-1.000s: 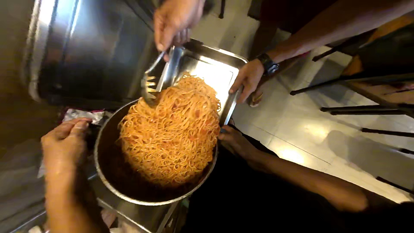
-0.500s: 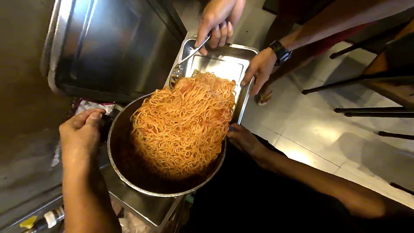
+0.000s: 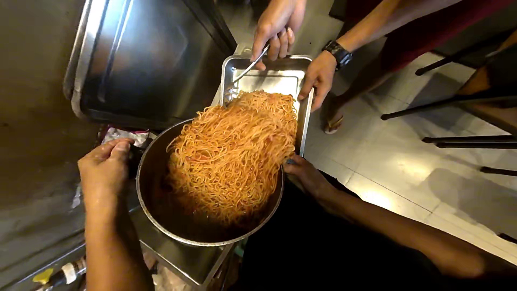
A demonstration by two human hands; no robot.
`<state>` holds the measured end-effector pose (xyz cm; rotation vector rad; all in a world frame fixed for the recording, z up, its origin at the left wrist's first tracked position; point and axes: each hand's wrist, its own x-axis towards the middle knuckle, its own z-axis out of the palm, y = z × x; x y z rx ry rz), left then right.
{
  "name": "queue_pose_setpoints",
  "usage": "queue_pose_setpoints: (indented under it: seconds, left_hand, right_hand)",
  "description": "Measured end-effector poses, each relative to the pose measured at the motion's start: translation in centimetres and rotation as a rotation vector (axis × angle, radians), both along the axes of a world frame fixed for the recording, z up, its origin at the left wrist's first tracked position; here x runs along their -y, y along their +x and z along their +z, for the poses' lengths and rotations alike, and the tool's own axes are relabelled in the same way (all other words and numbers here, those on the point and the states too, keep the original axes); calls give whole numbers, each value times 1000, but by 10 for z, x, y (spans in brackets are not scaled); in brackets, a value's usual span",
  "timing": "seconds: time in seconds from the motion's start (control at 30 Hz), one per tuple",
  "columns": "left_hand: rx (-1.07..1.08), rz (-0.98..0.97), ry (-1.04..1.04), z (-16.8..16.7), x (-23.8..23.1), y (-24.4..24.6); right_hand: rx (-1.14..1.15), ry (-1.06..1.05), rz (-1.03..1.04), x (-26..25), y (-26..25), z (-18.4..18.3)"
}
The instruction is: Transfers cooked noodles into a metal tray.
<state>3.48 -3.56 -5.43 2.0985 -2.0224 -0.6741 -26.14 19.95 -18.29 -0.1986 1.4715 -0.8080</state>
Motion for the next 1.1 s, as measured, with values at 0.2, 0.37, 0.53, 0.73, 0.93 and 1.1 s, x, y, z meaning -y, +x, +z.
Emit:
queue_pose_setpoints:
  seconds: [0.2, 0.37, 0.53, 0.73, 0.93, 1.1]
  left_hand:
    - [-71, 19, -3, 0, 5, -6]
    - [-65, -15, -26, -3, 13, -8]
    - [-132, -85, -67, -7, 20, 0]
    - [-190, -138, -83, -1, 39, 6]
    - [-263, -223, -97, 10, 50, 9]
    - [-329, -253, -102, 9, 55, 20]
  right_hand:
    - [16, -4, -44, 0, 3, 2]
    - [13, -41, -81, -3, 5, 0]
    - [-9, -79, -146, -2, 7, 10]
    - [21, -149, -201, -2, 13, 21]
    - [30, -223, -256, -1, 22, 36]
    - [-4, -294, -260, -3, 30, 43]
